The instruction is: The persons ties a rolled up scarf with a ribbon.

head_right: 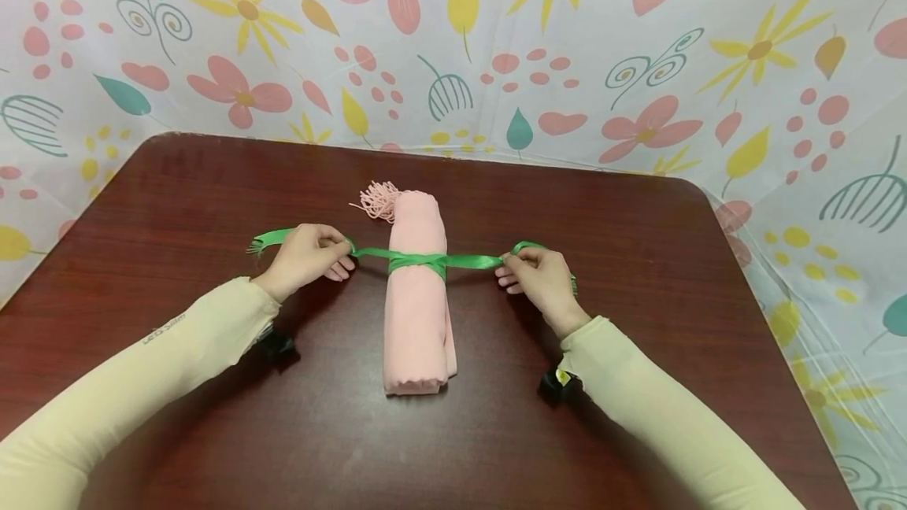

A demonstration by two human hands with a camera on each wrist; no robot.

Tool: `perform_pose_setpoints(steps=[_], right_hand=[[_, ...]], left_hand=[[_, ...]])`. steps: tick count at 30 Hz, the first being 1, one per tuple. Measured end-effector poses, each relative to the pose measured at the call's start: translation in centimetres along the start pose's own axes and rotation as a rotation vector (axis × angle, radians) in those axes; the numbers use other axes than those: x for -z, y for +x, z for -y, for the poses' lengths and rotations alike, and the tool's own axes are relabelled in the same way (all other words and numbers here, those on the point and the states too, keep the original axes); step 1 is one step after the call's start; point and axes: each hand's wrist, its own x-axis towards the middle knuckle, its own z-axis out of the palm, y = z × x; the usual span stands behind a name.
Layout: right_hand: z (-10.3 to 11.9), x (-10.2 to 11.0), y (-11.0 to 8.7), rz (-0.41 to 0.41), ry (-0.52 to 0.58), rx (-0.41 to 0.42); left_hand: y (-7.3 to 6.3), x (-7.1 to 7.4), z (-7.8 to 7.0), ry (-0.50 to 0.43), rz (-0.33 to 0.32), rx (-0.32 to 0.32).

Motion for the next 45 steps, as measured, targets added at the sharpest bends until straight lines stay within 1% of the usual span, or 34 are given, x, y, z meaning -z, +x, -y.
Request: perform_pose_setpoints(steps=[4,7,12,18,21,25,29,32,34,36,41,45], right_hand=[[0.0,-0.1,0.2,-0.026,0.137,0.028],[0.3,-0.1,0.2,-0.02,0.232,0.031],[0.9,-0.1,0.1,0.002,0.398,0.036],[1.5,-0.1,-0.2,0.015,0.562,0.079],[1.8,-0.1,-0.4,0.042,0.659,0.109],[2.4,-0.2,-0.4,0.08,0.76,0.142],[2.8,-0.2,-0.4,0.102,0.804,0.163],[3.0,-0.2,-0.4,0.143,0.827,0.196],[3.2,-0.2,-0.5,0.173,0.844,0.216],[3.3,-0.3,-0.5,0.2,0.868,0.231],[3.5,-0.5,-0.5,0.206,0.899,0.251],[3.8,-0.7,-0.6,0.203,0.915,0.258]], left_hand=[[0.1,0.0,0.0,-0.035,-0.048,-0.056],[0.2,0.0,-0.1,-0.059,-0.073,-0.089],[0.2,-0.1,-0.4,-0.144,-0.102,-0.132],[0.1,-0.3,-0.7,-0.22,-0.102,-0.189],[0.2,-0.4,-0.9,-0.283,-0.093,-0.221],[0.2,-0.6,-1.2,-0.397,-0.07,-0.285],[0.1,-0.7,-1.6,-0.484,-0.069,-0.338],[0.0,-0.7,-2.0,-0.517,-0.077,-0.369],[-0.1,-0.8,-2.3,-0.525,-0.071,-0.382],[-0.2,-0.8,-2.5,-0.528,-0.051,-0.388],[-0.4,-1.2,-2.8,-0.562,0.024,-0.379],[-0.5,-1.3,-3.0,-0.595,0.048,-0.373]])
